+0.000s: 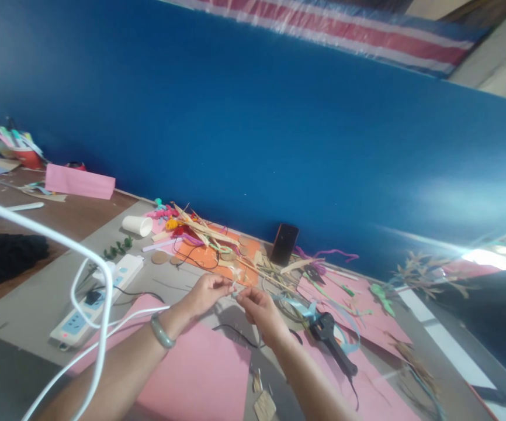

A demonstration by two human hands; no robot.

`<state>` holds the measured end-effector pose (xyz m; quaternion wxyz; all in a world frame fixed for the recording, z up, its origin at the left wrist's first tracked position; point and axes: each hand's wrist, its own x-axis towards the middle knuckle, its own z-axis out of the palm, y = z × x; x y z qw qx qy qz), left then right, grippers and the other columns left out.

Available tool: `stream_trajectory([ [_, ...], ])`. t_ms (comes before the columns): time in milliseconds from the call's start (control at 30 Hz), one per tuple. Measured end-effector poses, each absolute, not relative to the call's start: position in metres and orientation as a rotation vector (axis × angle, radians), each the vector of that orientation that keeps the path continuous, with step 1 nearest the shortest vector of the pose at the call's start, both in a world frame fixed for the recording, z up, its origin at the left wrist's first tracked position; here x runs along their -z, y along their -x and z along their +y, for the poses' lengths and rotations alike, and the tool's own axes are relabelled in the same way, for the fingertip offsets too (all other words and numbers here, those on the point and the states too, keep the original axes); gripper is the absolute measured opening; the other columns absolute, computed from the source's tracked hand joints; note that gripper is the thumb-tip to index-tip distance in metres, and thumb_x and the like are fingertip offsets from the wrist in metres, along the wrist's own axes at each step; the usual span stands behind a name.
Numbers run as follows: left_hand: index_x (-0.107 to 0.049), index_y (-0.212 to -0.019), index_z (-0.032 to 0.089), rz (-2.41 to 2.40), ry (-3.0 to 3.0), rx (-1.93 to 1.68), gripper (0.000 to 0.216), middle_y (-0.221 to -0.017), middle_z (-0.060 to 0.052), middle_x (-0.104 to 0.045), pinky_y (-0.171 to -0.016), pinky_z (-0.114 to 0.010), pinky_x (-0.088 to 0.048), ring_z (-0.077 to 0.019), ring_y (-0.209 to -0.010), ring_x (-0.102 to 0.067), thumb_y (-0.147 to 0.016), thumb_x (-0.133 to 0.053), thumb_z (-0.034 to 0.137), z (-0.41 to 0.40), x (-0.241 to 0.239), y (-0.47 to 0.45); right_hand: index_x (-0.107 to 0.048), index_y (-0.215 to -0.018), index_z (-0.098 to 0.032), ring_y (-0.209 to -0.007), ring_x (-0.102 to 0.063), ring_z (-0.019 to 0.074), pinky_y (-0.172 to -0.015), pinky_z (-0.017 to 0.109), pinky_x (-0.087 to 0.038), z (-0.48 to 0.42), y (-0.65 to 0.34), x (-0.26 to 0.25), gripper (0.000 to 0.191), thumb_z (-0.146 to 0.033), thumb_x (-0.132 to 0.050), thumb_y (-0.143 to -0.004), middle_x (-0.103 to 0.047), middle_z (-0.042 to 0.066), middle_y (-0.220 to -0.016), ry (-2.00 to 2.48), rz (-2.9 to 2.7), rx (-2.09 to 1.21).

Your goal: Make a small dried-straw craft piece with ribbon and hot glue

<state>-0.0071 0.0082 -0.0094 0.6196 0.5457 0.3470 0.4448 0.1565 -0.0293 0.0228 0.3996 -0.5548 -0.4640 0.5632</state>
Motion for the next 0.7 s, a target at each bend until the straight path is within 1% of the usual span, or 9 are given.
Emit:
stream_trajectory([
  [133, -0.067, -0.072, 0.013, 0.837, -1.297, -1.019, 0.027, -0.069, -0.003, -0.063, -0.064, -0.024, -0.040, -0.0138, -0.066, -0.054, -0.074, -0.069, 0.039, 0.009, 0.012, 0.006, -0.055, -0.067, -0.018, -0.039, -0.024, 0.0041, -0.040, 0.021, -0.015, -0.030, -0.157, -0.022, 0.029, -0.042, -0.071, -0.066, -0.035, -0.011, -0.047, 1.417, -1.188, -1.370],
  [333, -0.063, -0.066, 0.013, 0.924, -1.376, -1.036, 0.022, -0.063, -0.001, -0.060, -0.058, -0.023, -0.038, -0.0119, -0.059, -0.051, -0.076, -0.064, 0.032, 0.009, 0.015, 0.005, -0.058, -0.065, -0.018, -0.042, -0.028, 0.0056, -0.041, 0.021, -0.019, -0.031, -0.153, -0.022, 0.023, -0.038, -0.068, -0.066, -0.040, -0.009, -0.049, 1.482, -1.226, -1.236],
  [567, -0.063, -0.067, 0.014, 1.010, -1.325, -1.138, 0.016, -0.064, -0.001, -0.062, -0.060, -0.023, -0.040, -0.0133, -0.062, -0.054, -0.070, -0.068, 0.029, 0.008, 0.017, 0.002, -0.060, -0.063, -0.017, -0.044, -0.033, 0.0076, -0.043, 0.022, -0.024, -0.030, -0.149, -0.024, 0.020, -0.035, -0.067, -0.067, -0.047, -0.005, -0.050, 1.542, -1.274, -1.125],
  [700, -0.063, -0.067, 0.014, 1.031, -1.283, -1.195, 0.016, -0.064, 0.000, -0.061, -0.061, -0.023, -0.041, -0.0140, -0.064, -0.054, -0.067, -0.070, 0.029, 0.006, 0.014, 0.001, -0.061, -0.061, -0.017, -0.047, -0.042, 0.0094, -0.047, 0.022, -0.030, -0.029, -0.147, -0.026, 0.021, -0.035, -0.068, -0.068, -0.053, -0.004, -0.052, 1.544, -1.304, -1.088],
])
